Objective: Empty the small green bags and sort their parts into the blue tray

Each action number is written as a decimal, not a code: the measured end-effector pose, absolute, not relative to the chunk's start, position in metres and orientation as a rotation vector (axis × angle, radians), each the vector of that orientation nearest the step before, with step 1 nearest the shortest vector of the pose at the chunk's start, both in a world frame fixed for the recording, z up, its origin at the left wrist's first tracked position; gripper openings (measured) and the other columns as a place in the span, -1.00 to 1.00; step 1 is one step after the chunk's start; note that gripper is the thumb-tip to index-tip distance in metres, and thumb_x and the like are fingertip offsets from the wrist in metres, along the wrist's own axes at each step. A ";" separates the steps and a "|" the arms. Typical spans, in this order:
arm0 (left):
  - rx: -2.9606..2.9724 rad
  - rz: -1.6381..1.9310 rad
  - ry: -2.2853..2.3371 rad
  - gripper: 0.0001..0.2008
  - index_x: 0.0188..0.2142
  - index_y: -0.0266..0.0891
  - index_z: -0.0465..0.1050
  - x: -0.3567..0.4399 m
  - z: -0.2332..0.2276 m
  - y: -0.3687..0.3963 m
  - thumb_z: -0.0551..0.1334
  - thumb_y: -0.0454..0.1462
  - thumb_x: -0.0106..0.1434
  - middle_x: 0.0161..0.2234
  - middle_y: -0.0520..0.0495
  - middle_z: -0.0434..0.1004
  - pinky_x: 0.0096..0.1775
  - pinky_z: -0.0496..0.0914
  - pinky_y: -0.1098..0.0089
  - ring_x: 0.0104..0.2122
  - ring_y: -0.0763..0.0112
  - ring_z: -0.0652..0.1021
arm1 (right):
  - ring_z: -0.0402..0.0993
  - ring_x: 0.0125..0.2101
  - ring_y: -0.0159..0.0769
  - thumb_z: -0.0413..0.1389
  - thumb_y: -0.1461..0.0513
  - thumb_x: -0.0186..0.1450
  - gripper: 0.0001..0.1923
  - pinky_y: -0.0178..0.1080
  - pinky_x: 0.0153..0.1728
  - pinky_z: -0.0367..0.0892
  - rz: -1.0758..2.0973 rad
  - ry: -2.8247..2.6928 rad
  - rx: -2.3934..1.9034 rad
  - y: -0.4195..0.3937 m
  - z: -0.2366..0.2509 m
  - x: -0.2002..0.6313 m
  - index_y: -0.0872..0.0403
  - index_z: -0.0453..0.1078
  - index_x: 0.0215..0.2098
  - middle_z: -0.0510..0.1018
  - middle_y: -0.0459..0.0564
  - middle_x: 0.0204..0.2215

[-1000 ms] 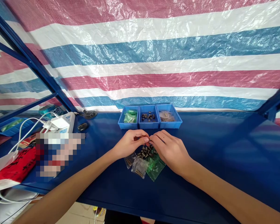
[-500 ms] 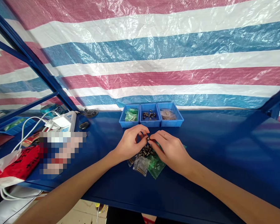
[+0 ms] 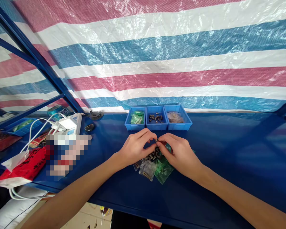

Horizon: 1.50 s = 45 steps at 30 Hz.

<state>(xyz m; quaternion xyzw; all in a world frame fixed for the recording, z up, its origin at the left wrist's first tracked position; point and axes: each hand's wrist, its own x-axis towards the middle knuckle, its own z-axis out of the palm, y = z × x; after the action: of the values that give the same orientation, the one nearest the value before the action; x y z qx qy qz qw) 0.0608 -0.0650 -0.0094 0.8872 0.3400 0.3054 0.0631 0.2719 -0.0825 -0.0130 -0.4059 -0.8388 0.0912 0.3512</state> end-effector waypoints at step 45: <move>2.233 1.353 0.839 -0.88 -0.20 -0.22 0.65 0.066 -0.015 -0.058 0.36 -0.23 0.34 -0.31 -0.06 0.62 -0.32 0.48 0.44 -0.35 0.41 0.59 | 0.38 -0.51 -0.34 0.16 -0.02 0.37 -0.69 -0.27 -0.49 0.30 1.229 -1.765 -1.089 -0.073 0.000 0.272 0.04 0.53 -0.24 0.59 -0.04 -0.38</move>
<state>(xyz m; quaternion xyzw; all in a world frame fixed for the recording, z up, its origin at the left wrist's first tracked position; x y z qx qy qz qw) 0.0658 -0.0581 -0.0148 0.7980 0.2999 0.4836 0.1984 0.2721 -0.0733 0.0003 -0.4219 -0.6836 0.4763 0.3574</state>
